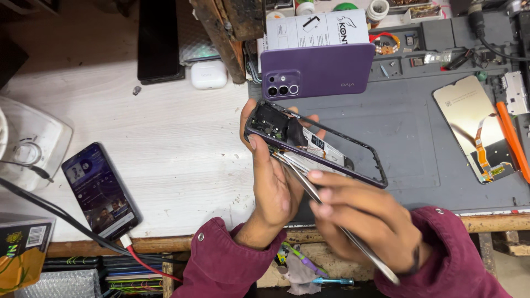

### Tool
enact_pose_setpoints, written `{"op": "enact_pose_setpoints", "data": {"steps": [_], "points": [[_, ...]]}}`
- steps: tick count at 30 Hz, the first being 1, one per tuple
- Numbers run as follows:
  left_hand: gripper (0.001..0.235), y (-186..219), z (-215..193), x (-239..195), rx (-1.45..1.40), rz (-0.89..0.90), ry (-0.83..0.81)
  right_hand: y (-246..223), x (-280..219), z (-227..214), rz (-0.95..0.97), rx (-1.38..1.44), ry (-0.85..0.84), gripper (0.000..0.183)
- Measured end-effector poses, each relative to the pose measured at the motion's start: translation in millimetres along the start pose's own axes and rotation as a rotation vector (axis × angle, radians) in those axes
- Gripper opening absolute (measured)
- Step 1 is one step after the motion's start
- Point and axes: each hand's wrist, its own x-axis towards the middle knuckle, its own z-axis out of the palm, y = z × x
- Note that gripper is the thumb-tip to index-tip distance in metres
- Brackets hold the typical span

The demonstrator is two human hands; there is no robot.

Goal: The person disassembles a smartphone, removes the back cover and internal components, then installs a new display assembly. They connect the display ribbon cable to the motherboard and align the new screen with the phone chassis.

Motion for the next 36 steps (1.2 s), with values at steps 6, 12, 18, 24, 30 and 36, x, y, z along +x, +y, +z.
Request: {"op": "enact_pose_setpoints", "data": {"steps": [6,12,18,24,30,36], "points": [[0.061,9.3,-1.5,10.5,-0.151,-0.045,-0.039,-47.8,31.5,-48.5,0.287,0.056,0.035,0.026],[0.066,16.8,-1.8,13.7,-0.341,-0.295,-0.289,10.5,47.5,-45.8,0.477,-0.251,-0.114,0.041],[0.072,12.0,-0.2,8.2,-0.09,-0.338,-0.327,24.6,49.3,-44.2,0.621,-0.182,-0.171,0.029],[0.077,6.6,0.9,6.1,0.024,-0.392,-0.297,24.6,42.8,-39.0,0.459,-0.263,-0.048,0.021],[0.075,7.6,3.9,5.7,0.019,-0.383,-0.364,20.5,37.1,-36.1,0.33,-0.346,0.043,0.016],[0.074,10.8,6.5,9.6,-0.009,-0.315,-0.333,11.3,41.5,-45.8,0.365,-0.331,-0.011,0.013]]}}
